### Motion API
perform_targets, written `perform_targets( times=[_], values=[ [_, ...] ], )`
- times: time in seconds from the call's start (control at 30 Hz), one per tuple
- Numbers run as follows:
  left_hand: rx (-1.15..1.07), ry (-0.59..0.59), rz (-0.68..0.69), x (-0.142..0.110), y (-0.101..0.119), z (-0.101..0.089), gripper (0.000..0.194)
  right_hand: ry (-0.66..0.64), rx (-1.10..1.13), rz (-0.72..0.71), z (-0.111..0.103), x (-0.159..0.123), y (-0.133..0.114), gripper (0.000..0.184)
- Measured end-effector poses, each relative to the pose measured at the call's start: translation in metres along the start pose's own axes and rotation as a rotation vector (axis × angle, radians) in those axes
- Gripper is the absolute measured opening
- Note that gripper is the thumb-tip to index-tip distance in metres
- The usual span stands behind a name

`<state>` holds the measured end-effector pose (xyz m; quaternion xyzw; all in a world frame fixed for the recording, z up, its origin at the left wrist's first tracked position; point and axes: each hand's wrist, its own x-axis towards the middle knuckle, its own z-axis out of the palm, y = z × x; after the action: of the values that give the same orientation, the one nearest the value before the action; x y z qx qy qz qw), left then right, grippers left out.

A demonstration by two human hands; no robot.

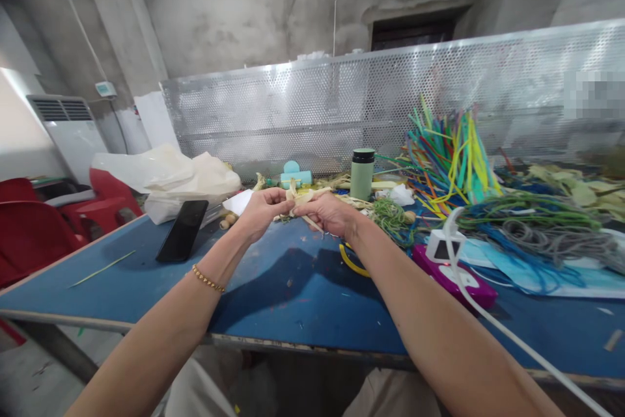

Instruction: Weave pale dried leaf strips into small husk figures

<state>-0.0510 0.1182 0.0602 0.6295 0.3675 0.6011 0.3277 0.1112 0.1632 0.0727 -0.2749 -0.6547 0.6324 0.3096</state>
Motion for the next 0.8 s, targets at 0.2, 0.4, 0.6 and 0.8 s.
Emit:
perform_targets(
  times=[0.2, 0.4, 0.6, 0.8],
  values=[
    [-0.054, -0.038, 0.002, 0.002, -0.003, -0.004, 0.024, -0.042, 0.088, -0.008, 0.004, -0.005, -0.006, 0.022],
    [-0.236, 0.013, -0.048, 0.005, -0.004, -0.009, 0.025, 0.051, 0.026, -0.11, -0.001, 0.001, -0.003, 0.024],
    [-0.467, 0.059, -0.145, 0.008, -0.005, -0.01, 0.022, 0.285, -0.416, -0.474, 0.003, 0.006, 0.003, 0.031],
    [-0.532, 0.084, -0.197, 0.008, -0.005, -0.009, 0.019, 0.321, -0.396, -0.621, 0.019, 0.0, 0.001, 0.031]
  ],
)
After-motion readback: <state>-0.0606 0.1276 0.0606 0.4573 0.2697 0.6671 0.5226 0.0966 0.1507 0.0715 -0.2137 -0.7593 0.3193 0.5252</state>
